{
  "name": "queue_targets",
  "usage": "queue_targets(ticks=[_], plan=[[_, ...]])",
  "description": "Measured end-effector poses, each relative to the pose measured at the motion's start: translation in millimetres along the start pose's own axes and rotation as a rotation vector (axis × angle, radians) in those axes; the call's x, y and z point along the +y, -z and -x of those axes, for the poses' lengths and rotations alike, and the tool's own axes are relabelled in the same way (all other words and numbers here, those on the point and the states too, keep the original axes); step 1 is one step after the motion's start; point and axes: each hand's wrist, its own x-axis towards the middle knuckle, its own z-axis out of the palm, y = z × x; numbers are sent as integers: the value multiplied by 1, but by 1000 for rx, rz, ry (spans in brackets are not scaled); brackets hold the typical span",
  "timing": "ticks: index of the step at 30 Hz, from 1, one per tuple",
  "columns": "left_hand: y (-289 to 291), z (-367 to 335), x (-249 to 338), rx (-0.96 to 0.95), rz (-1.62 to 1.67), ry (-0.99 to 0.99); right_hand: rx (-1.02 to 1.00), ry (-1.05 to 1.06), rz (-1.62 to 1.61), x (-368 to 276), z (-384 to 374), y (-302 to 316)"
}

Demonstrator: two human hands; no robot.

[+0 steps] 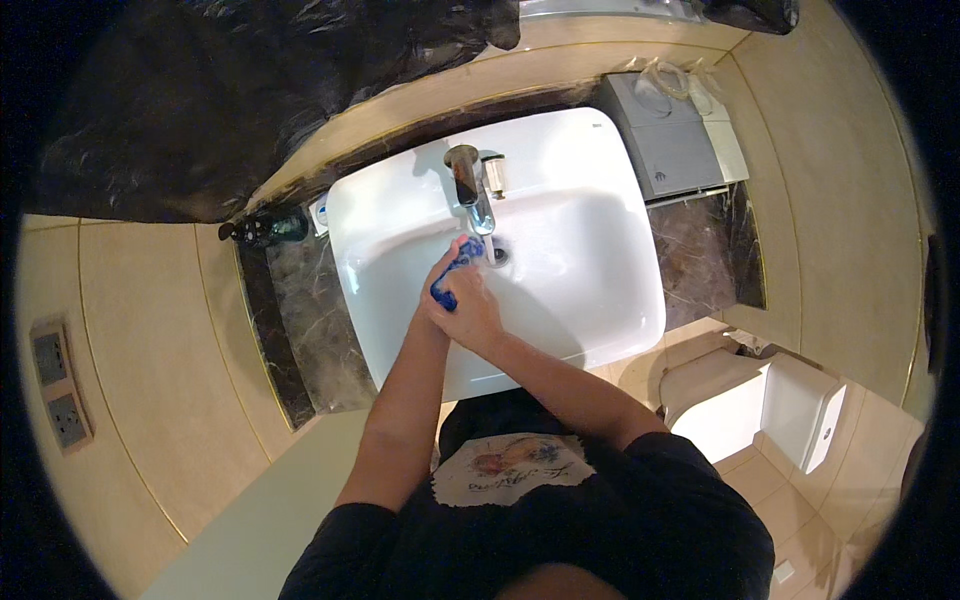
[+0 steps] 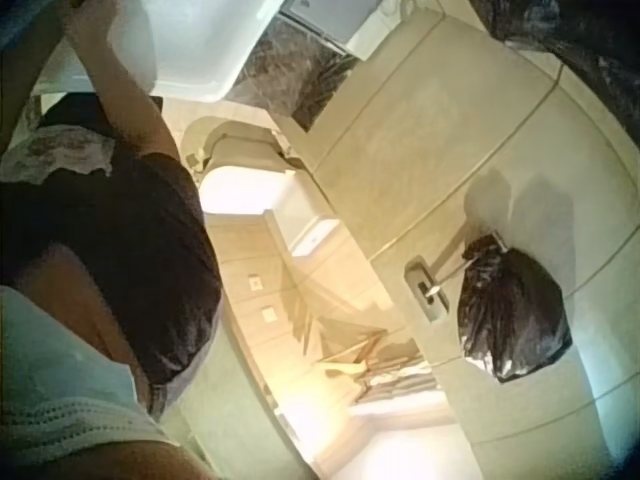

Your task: The person picks up a blue cloth and uses it to wipe the inside of a white bathroom sink. They repeatedly wet the cloth under the running tap, wring it out, and scrub the basin and faucet area before rinsing their hands.

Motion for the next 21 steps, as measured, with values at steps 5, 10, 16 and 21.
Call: queue_targets(ticks=[5, 10, 16, 21], plan=[[-52, -3, -26, 230, -90, -201, 186, -176, 221, 73, -29, 6], [-38, 0, -2, 507, -287, -61, 246, -79, 434, 124, -53, 45], [0, 3, -6, 713, -663, -199, 24, -498, 468, 101, -43, 21], [6, -17, -13, 400, -148, -55, -7, -352, 31, 124, -8, -58]])
